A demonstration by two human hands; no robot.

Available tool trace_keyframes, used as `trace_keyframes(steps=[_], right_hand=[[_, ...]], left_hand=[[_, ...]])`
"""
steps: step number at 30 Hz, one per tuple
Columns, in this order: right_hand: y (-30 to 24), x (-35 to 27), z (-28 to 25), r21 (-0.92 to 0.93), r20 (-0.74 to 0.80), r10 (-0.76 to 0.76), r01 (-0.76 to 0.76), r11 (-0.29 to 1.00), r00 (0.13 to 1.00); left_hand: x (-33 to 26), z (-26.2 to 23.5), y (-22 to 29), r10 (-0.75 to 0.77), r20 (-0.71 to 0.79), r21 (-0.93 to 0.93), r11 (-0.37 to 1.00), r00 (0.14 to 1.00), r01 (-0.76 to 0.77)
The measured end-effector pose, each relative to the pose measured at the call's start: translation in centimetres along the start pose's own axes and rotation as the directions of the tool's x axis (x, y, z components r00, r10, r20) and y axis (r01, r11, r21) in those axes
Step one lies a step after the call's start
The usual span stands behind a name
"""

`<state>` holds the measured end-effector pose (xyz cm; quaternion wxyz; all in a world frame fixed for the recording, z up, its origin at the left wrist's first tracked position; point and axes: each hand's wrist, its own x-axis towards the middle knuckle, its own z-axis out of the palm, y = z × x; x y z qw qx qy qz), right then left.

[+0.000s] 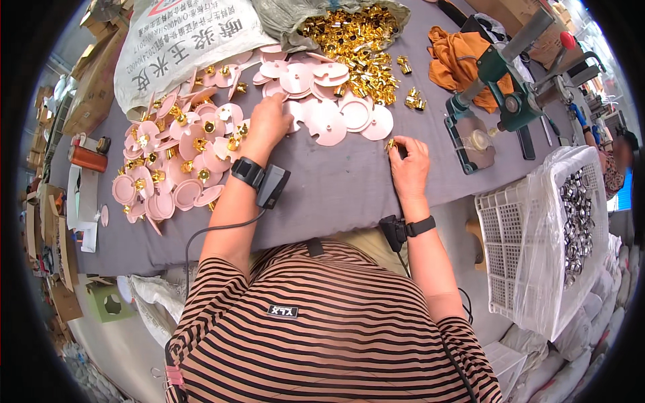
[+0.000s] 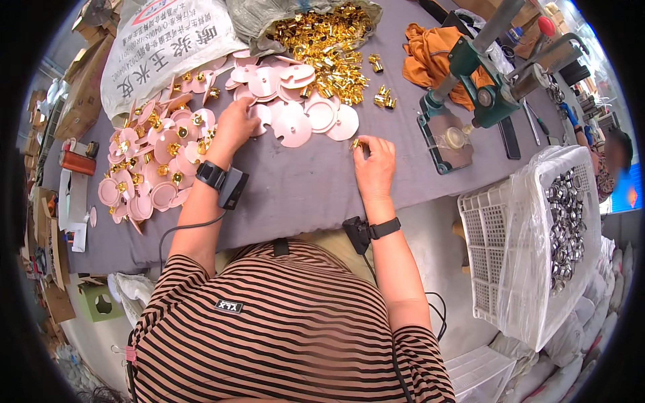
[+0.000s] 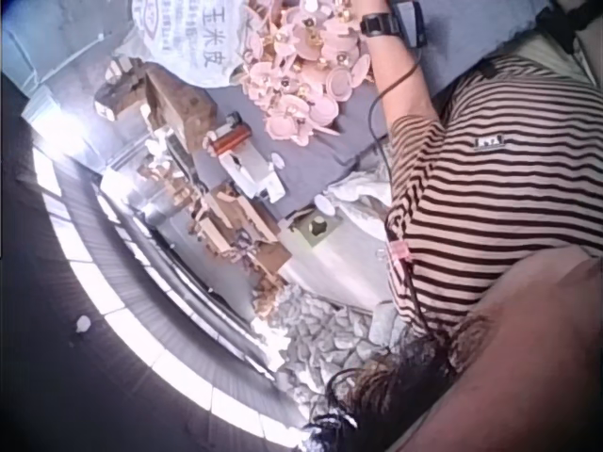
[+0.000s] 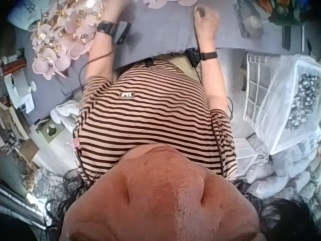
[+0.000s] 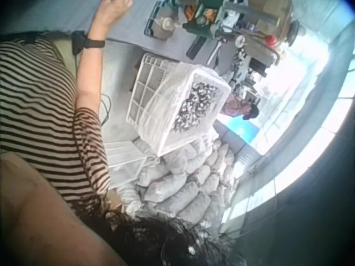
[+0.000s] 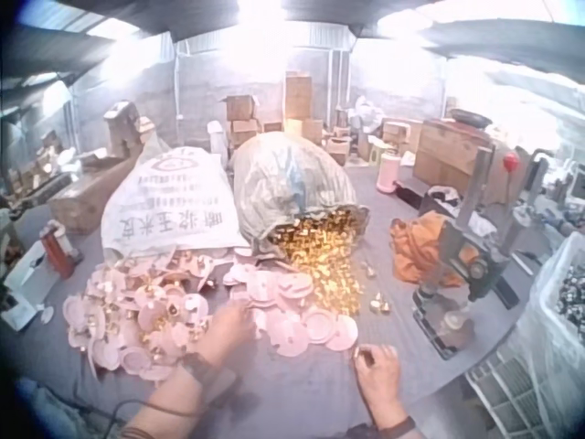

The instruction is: Assembling gold-colored metal fittings into pink circular plastic bases using manual manipulation and a hand press.

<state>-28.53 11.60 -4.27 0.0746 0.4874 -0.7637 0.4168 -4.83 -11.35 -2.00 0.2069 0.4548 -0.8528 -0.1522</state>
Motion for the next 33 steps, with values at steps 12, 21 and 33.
trace_keyframes(steps=[12, 21, 33], right_hand=[[-6.6, -0.9, -2.7, 0.732, 0.194, 0.190, -0.271, 0.625, 0.963], [-8.5, -1.0, -2.8, 0.651, 0.167, 0.082, -0.172, 0.739, 0.983], [-9.1, -2.5, -1.2, 0.751, 0.551, 0.343, -0.631, 0.193, 0.761]], left_hand=[[-6.8, -1.2, 8.0, -0.079, 0.250, -0.802, 0.542, 0.965, 0.252], [-9.3, -3.2, 11.3, 0.150, 0.172, -0.707, 0.707, 0.974, 0.016], [-11.1, -2.0, 10.1, 0.263, -0.049, -0.578, 0.779, 0.963, -0.242]])
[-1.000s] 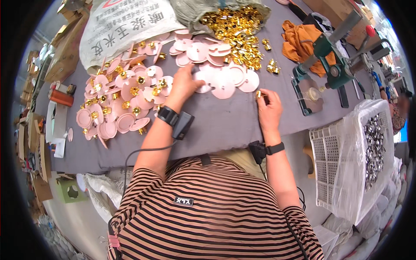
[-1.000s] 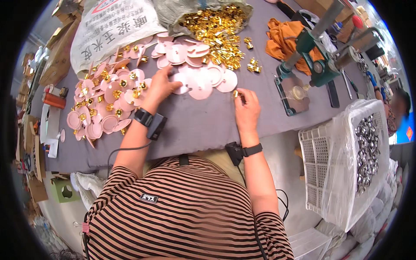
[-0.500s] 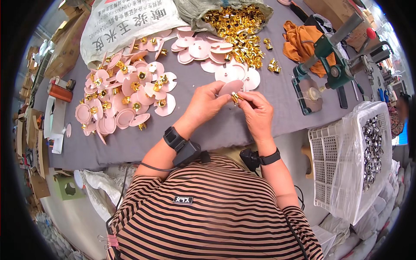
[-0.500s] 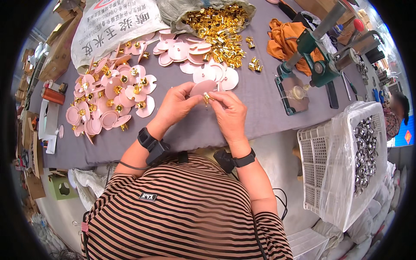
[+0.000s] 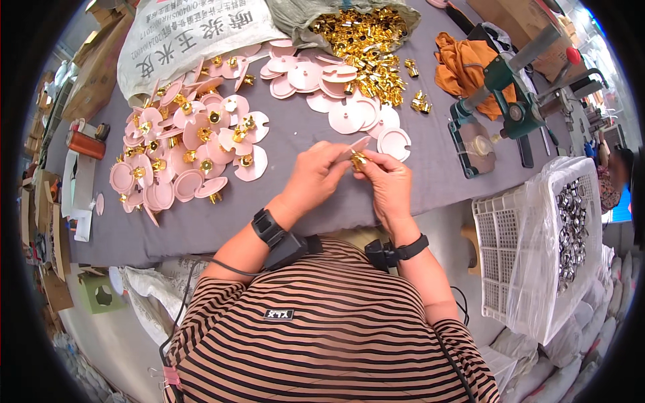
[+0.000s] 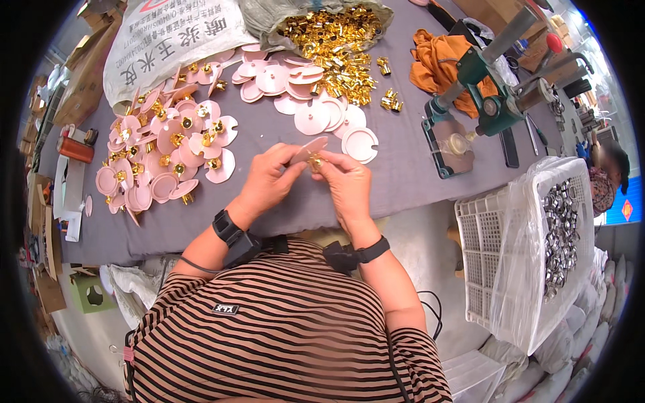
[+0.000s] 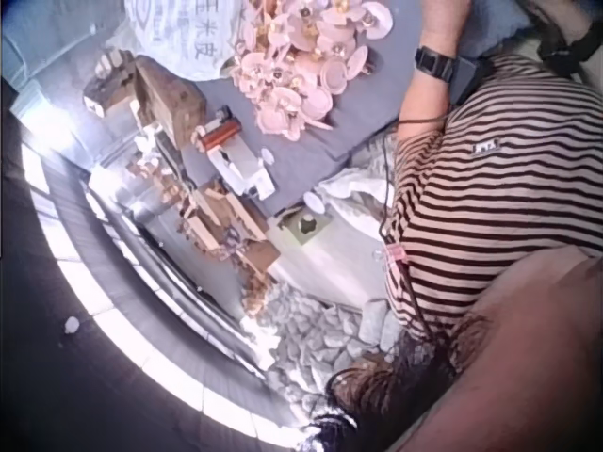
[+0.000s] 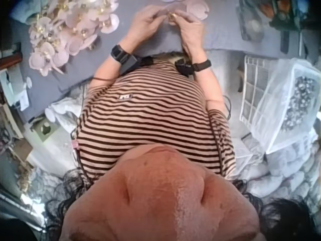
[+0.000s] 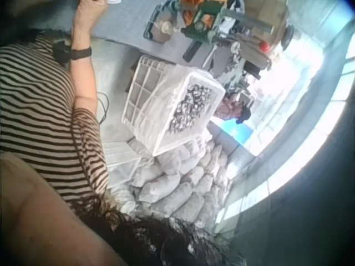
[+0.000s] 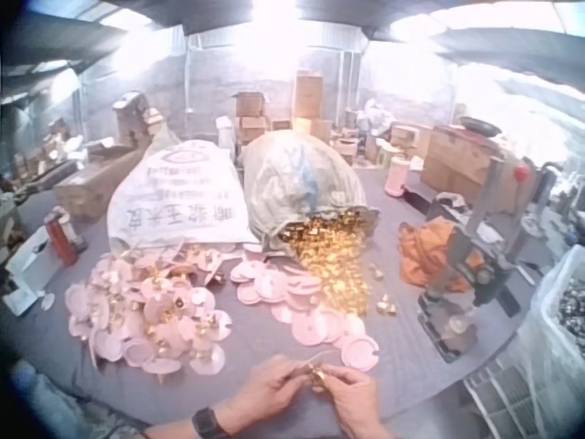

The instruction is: Assembling gold-colored metal fittings into pink circular plastic bases using manual manipulation and a hand press.

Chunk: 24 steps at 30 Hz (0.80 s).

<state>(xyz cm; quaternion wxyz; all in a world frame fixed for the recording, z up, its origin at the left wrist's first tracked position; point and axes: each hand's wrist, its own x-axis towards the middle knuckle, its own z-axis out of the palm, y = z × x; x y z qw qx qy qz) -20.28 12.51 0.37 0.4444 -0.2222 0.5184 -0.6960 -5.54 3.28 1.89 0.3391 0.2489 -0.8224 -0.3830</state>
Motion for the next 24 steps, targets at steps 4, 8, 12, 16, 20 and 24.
trace_keyframes(steps=[4, 8, 12, 16, 20, 24], right_hand=[[-1.0, 1.6, -1.0, -0.431, 0.129, -0.083, 0.131, 0.893, 0.988], [-4.9, 7.3, -7.8, -0.844, 0.001, -0.539, 0.290, 0.451, 0.842], [-5.5, 13.9, -11.9, -0.960, 0.153, -0.563, 0.258, 0.110, 0.812], [-3.3, 16.6, -13.6, -0.965, 0.189, -0.605, 0.260, 0.032, 0.773], [-3.6, 15.0, -12.7, -0.958, 0.093, -0.518, 0.219, 0.186, 0.850], [-2.4, 10.3, -13.8, -0.897, 0.163, -0.631, 0.380, 0.226, 0.759]], left_hand=[[0.3, -3.1, -2.9, -0.126, -0.153, -0.048, 0.992, 0.980, 0.120], [3.3, -15.0, -5.8, -0.168, -0.475, 0.148, 0.952, 0.864, 0.267], [2.5, -24.8, -11.0, -0.195, -0.570, 0.141, 0.934, 0.798, 0.329], [3.9, -18.8, -5.9, 0.182, -0.606, 0.649, 0.676, 0.775, 0.349], [4.0, -2.8, -3.2, 0.285, -0.074, 0.428, 0.875, 0.956, -0.228], [5.9, 5.8, -0.4, 0.502, 0.304, 0.271, 0.769, 0.810, -0.578]])
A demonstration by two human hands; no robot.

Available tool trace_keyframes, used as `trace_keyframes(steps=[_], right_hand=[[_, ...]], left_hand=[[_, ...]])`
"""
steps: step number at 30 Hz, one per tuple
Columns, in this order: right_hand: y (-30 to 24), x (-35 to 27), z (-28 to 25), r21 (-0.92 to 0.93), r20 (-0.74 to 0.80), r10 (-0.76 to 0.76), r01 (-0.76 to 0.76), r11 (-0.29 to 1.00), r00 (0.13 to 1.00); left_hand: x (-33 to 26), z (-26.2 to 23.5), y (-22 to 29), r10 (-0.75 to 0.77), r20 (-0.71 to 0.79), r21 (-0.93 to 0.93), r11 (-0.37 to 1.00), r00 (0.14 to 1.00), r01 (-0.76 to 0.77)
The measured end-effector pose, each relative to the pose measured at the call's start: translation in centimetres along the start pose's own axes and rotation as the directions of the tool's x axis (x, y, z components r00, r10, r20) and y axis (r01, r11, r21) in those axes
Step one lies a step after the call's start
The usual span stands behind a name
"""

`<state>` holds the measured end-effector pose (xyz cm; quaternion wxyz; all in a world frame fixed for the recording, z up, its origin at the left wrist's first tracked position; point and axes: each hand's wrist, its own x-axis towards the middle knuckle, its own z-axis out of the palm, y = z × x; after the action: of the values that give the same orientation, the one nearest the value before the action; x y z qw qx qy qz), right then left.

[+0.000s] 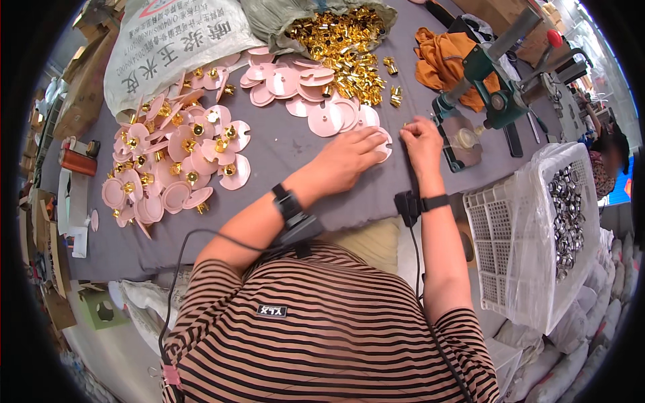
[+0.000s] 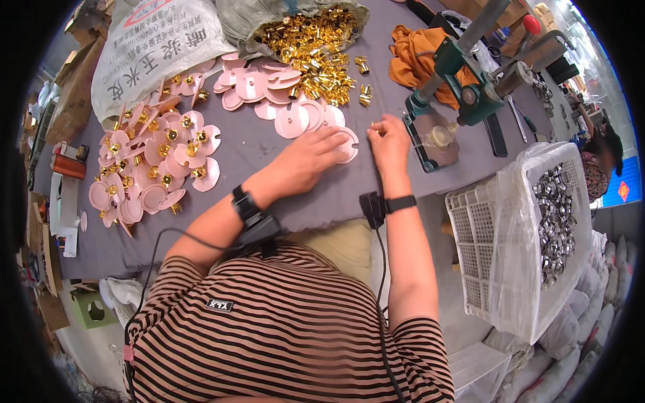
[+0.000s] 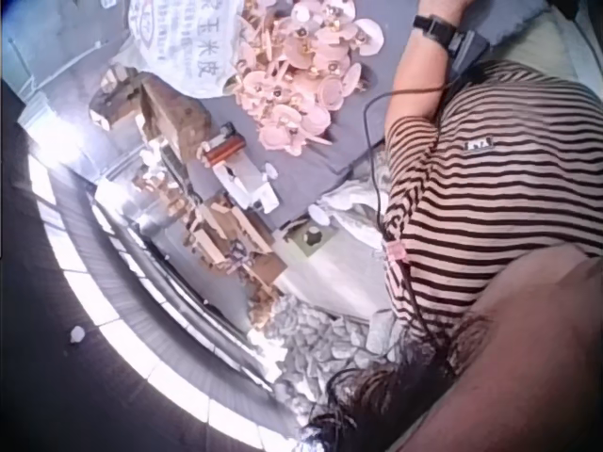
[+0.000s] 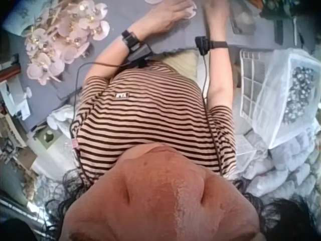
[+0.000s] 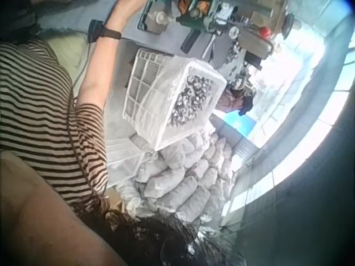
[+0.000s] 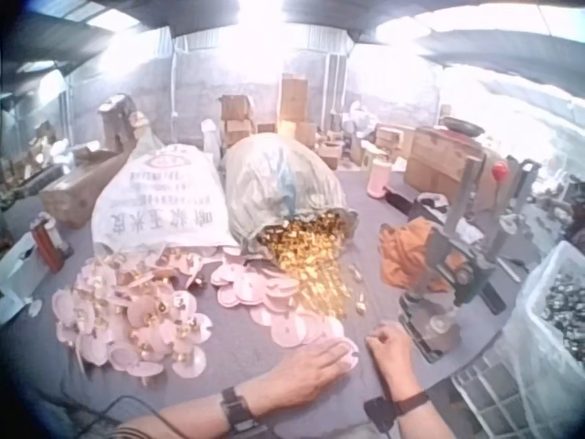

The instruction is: Assembling gold-colored metal fittings into pink circular plastic bases using manual manipulation and a hand press.

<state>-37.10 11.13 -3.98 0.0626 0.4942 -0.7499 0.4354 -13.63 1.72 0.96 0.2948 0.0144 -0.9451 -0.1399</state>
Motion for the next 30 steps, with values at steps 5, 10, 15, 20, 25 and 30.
trace_keyframes(steps=[5, 10, 15, 20, 25, 30], right_hand=[[-2.7, -3.4, -2.6, -0.041, 0.076, 0.256, -0.254, 0.966, 0.964], [-6.1, -4.5, -3.2, 0.294, 0.079, 0.307, -0.316, 0.902, 0.949], [-10.7, -5.1, -2.6, 0.462, -0.015, 0.166, -0.140, 0.876, 0.986], [-12.0, -5.1, -1.8, 0.398, -0.049, 0.049, -0.025, 0.917, 0.998], [-12.6, -5.3, -1.4, 0.340, -0.087, -0.021, 0.049, 0.939, 0.996], [-12.6, -5.4, -0.9, 0.267, -0.085, -0.045, 0.066, 0.961, 0.995]], left_hand=[[1.0, 4.3, -2.8, 0.058, 0.191, 0.166, 0.982, 0.980, -0.090], [0.3, 2.6, -0.7, -0.274, -0.007, -0.152, 0.951, 0.962, 0.270], [0.0, 0.5, 1.8, -0.750, 0.156, -0.747, 0.336, 0.643, 0.573], [-1.0, 0.5, 2.4, -0.786, 0.129, -0.786, 0.291, 0.605, 0.546], [-1.6, 0.6, 2.1, -0.816, 0.102, -0.831, 0.245, 0.569, 0.500], [-1.5, -0.8, 3.4, -0.659, -0.124, -0.620, 0.635, 0.742, 0.461]])
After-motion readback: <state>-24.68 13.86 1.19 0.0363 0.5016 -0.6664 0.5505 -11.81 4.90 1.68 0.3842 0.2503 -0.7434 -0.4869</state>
